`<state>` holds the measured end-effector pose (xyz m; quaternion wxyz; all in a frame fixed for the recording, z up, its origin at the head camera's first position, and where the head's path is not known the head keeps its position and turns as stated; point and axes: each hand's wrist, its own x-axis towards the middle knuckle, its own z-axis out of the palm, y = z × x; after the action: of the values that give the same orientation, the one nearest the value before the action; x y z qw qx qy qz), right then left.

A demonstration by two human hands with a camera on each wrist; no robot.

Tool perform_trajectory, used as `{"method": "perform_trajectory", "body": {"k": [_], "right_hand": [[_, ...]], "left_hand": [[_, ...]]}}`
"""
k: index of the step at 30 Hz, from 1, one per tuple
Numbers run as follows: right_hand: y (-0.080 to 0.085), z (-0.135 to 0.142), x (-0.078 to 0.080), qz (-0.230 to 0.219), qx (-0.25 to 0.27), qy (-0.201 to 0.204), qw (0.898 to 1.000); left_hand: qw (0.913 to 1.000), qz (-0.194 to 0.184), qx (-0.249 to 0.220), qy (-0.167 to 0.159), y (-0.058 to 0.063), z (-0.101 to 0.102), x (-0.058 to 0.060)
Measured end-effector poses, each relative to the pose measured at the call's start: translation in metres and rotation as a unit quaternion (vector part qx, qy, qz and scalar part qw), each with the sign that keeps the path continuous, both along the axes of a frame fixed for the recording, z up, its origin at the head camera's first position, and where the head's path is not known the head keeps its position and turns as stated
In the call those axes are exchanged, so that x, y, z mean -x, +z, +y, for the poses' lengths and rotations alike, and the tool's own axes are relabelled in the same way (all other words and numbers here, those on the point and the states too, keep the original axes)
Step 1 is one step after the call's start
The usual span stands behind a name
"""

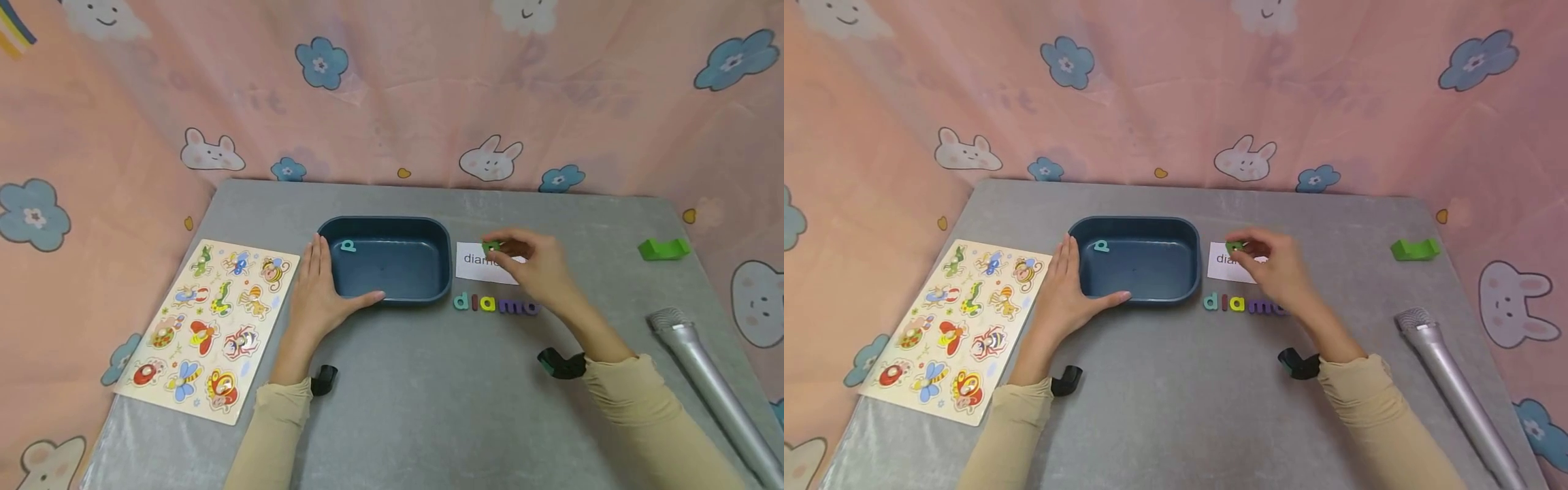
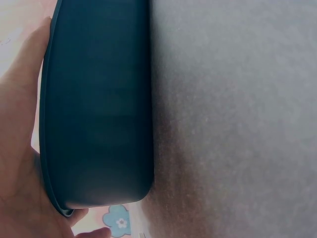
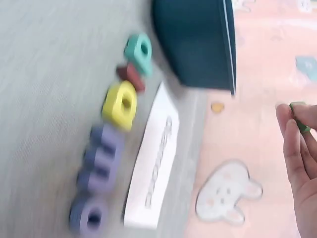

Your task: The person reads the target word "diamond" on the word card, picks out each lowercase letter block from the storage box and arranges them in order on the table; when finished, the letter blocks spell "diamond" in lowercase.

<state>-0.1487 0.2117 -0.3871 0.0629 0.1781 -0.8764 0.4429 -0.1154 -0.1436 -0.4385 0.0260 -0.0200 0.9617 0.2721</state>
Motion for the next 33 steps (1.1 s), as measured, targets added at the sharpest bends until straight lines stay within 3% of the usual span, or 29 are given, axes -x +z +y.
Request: {"method": "perform_trajectory", "body": {"k": [7,13,17,24,33], "right_hand": [[0.001,0.047,-0.013,-0.016,-0.04,-0.063,0.997],[-0.017,0.074,-0.02,0.033,-0.145,-0.048,0.988],[-0.031,0.085,-0.026,0.015,-0.191,-0.032,0.981],[-0.051,0.094,-0.036,-0.049,-0.211,-0.027,0.976],[-0.057,0.095,-0.04,-0.073,-0.202,-0.031,0.976]], "left_hand": [[1.0,-0.001,0.002,-0.001,0.001,0.0,0.0],[1.0,-0.003,0.006,0.0,0.001,0.0,-0.001],[1.0,-0.003,0.006,-0.001,0.001,0.0,-0.001],[1.0,-0.001,0.006,0.0,0.001,0.0,0.0],[1.0,-0.001,0.006,-0.001,0.0,0.0,-0.001]]}}
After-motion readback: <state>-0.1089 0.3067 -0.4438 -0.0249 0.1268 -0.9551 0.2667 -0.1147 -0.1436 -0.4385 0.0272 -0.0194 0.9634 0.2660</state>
